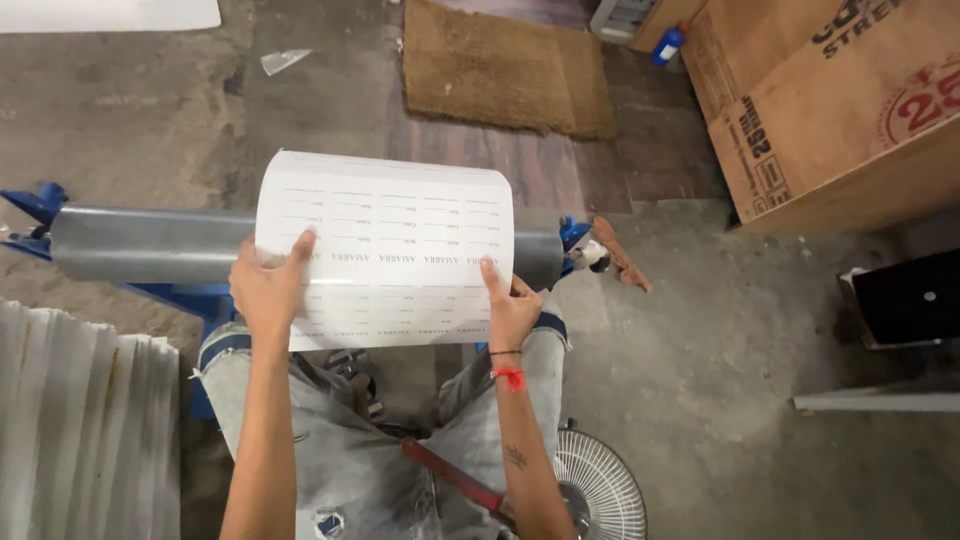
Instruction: The person uses a flat tool to smooth a large sheet of labels onto a cylindrical roller and flips through a stack of printed paper labels.
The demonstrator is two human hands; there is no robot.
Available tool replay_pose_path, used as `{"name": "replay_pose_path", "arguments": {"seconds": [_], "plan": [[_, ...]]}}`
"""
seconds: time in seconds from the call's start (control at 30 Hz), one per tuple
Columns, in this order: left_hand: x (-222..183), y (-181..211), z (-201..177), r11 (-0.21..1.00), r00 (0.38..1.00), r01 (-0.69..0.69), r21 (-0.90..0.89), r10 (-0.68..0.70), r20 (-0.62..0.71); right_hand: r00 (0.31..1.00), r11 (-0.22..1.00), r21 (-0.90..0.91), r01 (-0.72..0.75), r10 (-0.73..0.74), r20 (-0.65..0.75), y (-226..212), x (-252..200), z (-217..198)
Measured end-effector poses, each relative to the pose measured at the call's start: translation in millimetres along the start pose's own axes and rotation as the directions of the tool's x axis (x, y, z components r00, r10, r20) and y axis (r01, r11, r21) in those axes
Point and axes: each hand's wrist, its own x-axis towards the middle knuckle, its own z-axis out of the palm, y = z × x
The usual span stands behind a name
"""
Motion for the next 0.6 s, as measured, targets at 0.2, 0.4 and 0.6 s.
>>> {"name": "replay_pose_path", "arguments": {"seconds": [0.2,0.4,0.6], "plan": [[-11.7,3.2,-3.6,0.999,0.998,-0.020,-0.033,0.018,-0.064,0.983,0.996,-0.054,0.076,-0.084,-0.161,5.1,-24.3,7.4],[-31.0,11.0,1.5,0.959,0.997,-0.078,-0.272,0.069,-0.042,0.978,0.998,-0.024,0.057,-0.061,-0.198,16.5,-11.3,-2.0],[-76.4,27.4,17.0,0.997,0.989,-0.031,-0.070,0.020,-0.146,0.970,0.990,-0.092,0.103,-0.120,-0.209,13.8,12.2,-24.6]]}}
